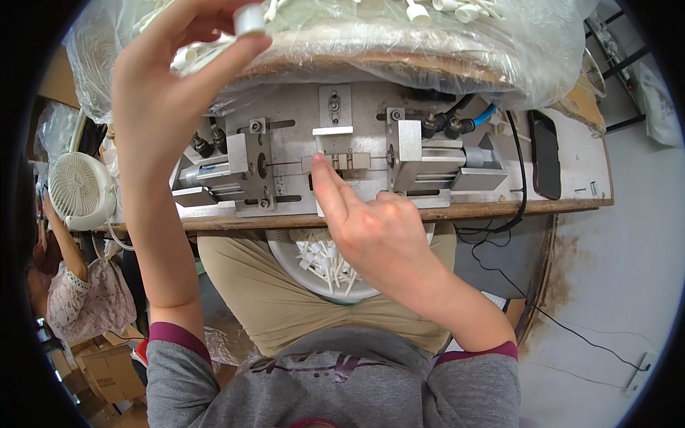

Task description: Assembling plastic pump sprayer components using a specialized assembly machine.

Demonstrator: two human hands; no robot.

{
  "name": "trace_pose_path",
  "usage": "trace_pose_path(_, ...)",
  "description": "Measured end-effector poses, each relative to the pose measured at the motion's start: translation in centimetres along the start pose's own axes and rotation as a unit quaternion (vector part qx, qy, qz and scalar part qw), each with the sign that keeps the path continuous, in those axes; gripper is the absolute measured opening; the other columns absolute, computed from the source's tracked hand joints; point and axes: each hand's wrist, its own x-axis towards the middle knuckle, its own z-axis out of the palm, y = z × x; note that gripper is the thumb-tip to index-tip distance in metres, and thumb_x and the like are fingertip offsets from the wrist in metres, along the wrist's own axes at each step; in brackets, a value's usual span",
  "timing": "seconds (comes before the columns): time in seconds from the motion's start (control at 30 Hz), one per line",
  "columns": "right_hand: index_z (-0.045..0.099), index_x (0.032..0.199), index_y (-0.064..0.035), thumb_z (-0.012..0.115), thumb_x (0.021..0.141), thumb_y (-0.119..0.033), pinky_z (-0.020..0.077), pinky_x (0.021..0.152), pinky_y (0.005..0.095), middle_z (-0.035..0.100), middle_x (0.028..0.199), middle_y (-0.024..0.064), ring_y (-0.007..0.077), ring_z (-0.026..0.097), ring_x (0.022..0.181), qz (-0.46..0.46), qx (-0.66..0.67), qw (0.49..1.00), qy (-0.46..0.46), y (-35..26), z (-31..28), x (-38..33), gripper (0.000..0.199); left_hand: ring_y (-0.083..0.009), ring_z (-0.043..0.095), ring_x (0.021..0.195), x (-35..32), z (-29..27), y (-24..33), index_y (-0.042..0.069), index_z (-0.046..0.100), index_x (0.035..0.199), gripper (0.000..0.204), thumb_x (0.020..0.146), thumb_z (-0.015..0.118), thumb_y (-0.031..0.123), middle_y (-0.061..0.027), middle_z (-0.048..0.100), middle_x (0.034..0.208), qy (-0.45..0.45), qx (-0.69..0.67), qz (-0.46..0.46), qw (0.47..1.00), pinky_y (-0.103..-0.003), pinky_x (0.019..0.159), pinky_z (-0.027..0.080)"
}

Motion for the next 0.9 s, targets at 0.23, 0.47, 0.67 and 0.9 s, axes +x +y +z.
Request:
trace_pose_path(0.23, 0.059, 0.13, 0.0027, 0.072, 0.081, -0.015, 0.0493, 0.049, 0.0286, 0.074, 0.114, 0.0164, 0.0183, 0.061, 0.049, -0.034, -0.024, 0.999, 0.001, 0.1, -1.3, 0.6, 0.053, -0.013, 0.068, 0.082, -4.5, -2.8, 1.4, 0.002, 0.077, 0.107, 0.036, 0.073, 0.081, -0.005, -0.0093, 0.07, 0.107, -0.02, -0.009, 0.043, 0.999, -0.026, 0.07, 0.054)
trace_pose_path(0.47, 0.071, 0.095, -0.0077, 0.072, 0.087, -0.019, 0.0531, 0.061, 0.0364, 0.073, 0.082, 0.0085, 0.0256, 0.071, 0.069, 0.035, 0.107, 0.97, 0.216, 4.1, -6.3, 9.4, 0.014, -0.0234, 0.068, 0.086, -11.8, -1.4, 2.6, 0.0, 0.074, 0.109, 0.036, 0.073, 0.082, 0.004, -0.016, 0.068, 0.128, -0.093, 0.016, 0.034, 0.995, -0.031, 0.073, 0.056)
trace_pose_path(0.67, 0.064, 0.104, 0.0053, 0.069, 0.08, -0.011, 0.0548, 0.086, 0.048, 0.069, 0.095, 0.0283, 0.0432, 0.068, 0.096, 0.136, -0.09, 0.969, 0.188, 11.1, -5.3, 19.4, 0.029, -0.0203, 0.068, 0.076, -13.9, 2.9, 3.3, 0.0, 0.073, 0.104, 0.032, 0.073, 0.08, 0.008, -0.0149, 0.069, 0.128, -0.162, 0.08, 0.027, 0.983, -0.031, 0.067, 0.054)
trace_pose_path(0.9, 0.071, 0.113, -0.0028, 0.073, 0.085, -0.01, 0.0541, 0.069, 0.0304, 0.071, 0.077, 0.0089, 0.0175, 0.07, 0.072, 0.084, -0.031, 0.98, 0.176, 12.1, -6.0, 16.4, 0.029, -0.0196, 0.067, 0.063, -13.1, 3.6, 2.7, 0.005, 0.075, 0.101, 0.026, 0.077, 0.08, 0.012, -0.0129, 0.071, 0.126, -0.2, 0.15, 0.033, 0.968, -0.029, 0.059, 0.051)
